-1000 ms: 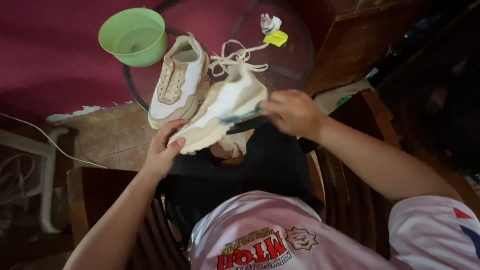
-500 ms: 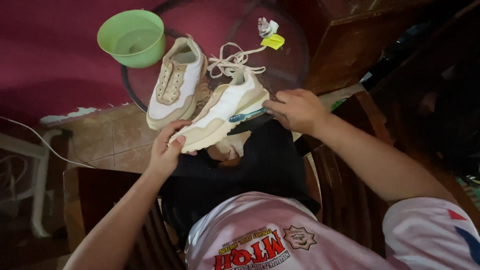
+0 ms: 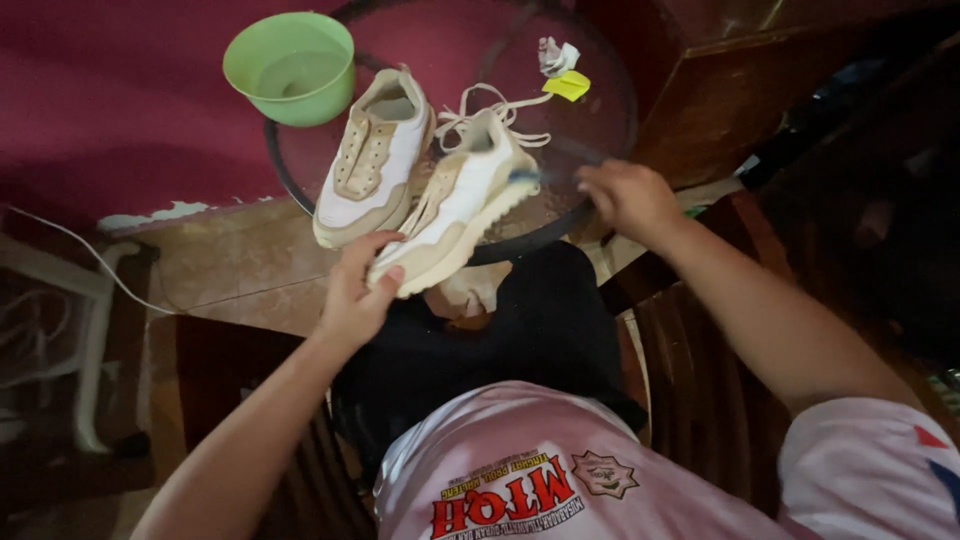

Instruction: The person scrubs a white sneaker with a toothbrush, focusing on the sole, sides, and upper surfaces. The shoe is rotated to access different areas while the other shoe remains on the table.

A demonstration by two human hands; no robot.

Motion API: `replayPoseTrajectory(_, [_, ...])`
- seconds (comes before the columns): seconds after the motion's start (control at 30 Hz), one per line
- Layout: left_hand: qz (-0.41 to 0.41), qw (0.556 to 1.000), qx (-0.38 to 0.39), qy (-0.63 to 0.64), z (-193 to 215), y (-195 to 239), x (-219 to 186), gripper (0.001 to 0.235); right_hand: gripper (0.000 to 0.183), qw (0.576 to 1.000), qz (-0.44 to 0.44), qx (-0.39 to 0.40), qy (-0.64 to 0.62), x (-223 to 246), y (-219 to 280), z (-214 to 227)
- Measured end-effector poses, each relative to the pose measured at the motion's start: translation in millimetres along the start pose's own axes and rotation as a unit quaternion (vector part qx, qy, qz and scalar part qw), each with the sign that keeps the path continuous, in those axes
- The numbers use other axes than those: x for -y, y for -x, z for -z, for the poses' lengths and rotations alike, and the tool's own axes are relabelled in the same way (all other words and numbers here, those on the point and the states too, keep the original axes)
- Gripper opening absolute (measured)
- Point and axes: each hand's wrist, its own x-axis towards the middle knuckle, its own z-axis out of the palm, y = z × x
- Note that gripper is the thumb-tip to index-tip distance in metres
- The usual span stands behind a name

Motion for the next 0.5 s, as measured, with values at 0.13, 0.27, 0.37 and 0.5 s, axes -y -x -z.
replayPoseTrajectory(0.13, [-0.033,0.996,-0.036,-0.078,-9.3,6.0,-10.8,0.042,0.029,0.995,-0.103,-0.012,0.013,18.1,1.6,-10.7])
replayPoseTrajectory(0.27, [-0.055,0.989,-0.042,-0.131,-20.4,13.8,-3.4,0.050,0.026,1.000,-0.011,-0.015,-0.025,101.0,21.7,18.0])
replayPoseTrajectory(0.37, [-0.073,0.984,-0.042,-0.156,-24.4,16.0,-8.9,0.057,0.030,0.996,-0.017,0.091,-0.005,97.7,9.3,40.0])
replayPoseTrajectory(0.5, [-0.047,0.982,-0.032,-0.182,-30.2,16.4,-12.9,0.065,0.023,0.993,0.009,-0.061,0.101,40.7,3.3,30.1])
